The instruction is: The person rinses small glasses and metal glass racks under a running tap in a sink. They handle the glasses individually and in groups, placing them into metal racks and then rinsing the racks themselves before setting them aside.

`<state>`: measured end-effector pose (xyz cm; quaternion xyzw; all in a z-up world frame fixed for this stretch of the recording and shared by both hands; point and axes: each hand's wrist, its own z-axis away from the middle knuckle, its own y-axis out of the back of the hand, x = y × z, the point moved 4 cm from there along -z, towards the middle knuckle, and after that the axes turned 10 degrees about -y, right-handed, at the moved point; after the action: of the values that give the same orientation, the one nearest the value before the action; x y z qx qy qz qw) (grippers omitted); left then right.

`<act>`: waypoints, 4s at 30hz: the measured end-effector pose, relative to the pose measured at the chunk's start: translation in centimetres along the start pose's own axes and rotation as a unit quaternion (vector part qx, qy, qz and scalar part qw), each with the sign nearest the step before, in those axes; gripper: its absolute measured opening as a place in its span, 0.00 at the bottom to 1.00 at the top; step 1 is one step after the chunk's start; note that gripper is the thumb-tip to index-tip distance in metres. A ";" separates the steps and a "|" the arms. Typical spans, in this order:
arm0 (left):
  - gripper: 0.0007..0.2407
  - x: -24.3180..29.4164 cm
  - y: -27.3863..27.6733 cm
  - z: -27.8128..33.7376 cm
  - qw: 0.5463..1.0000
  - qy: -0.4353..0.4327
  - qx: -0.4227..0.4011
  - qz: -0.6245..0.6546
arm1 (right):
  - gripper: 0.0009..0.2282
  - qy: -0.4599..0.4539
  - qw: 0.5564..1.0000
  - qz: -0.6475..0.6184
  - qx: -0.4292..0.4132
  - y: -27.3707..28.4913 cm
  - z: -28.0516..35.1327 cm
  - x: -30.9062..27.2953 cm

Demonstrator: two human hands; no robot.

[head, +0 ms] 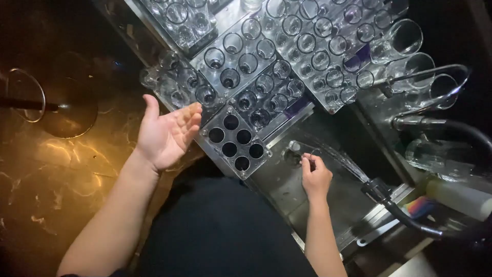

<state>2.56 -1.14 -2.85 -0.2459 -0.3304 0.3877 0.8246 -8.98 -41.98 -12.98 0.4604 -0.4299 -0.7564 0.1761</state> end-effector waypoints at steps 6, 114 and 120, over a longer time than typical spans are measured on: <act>0.47 -1.2 0.6 1.5 0.979 -0.011 -0.010 -0.204 | 0.05 -0.022 0.999 -0.016 0.023 0.2 0.1 0.8; 0.21 -11.3 -2.8 1.7 0.985 -0.035 -0.118 -0.117 | 0.02 0.013 0.941 -0.244 0.232 1.8 -1.7 6.4; 0.22 -7.6 0.3 -0.7 0.992 -0.044 -0.026 0.118 | 0.01 0.043 0.943 -0.227 0.241 3.0 -0.7 5.2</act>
<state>-0.74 -7.19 -6.17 -0.2868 -0.3452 0.4842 0.7511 -11.42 -47.49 -13.47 0.6067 -0.4753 -0.6296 -0.0985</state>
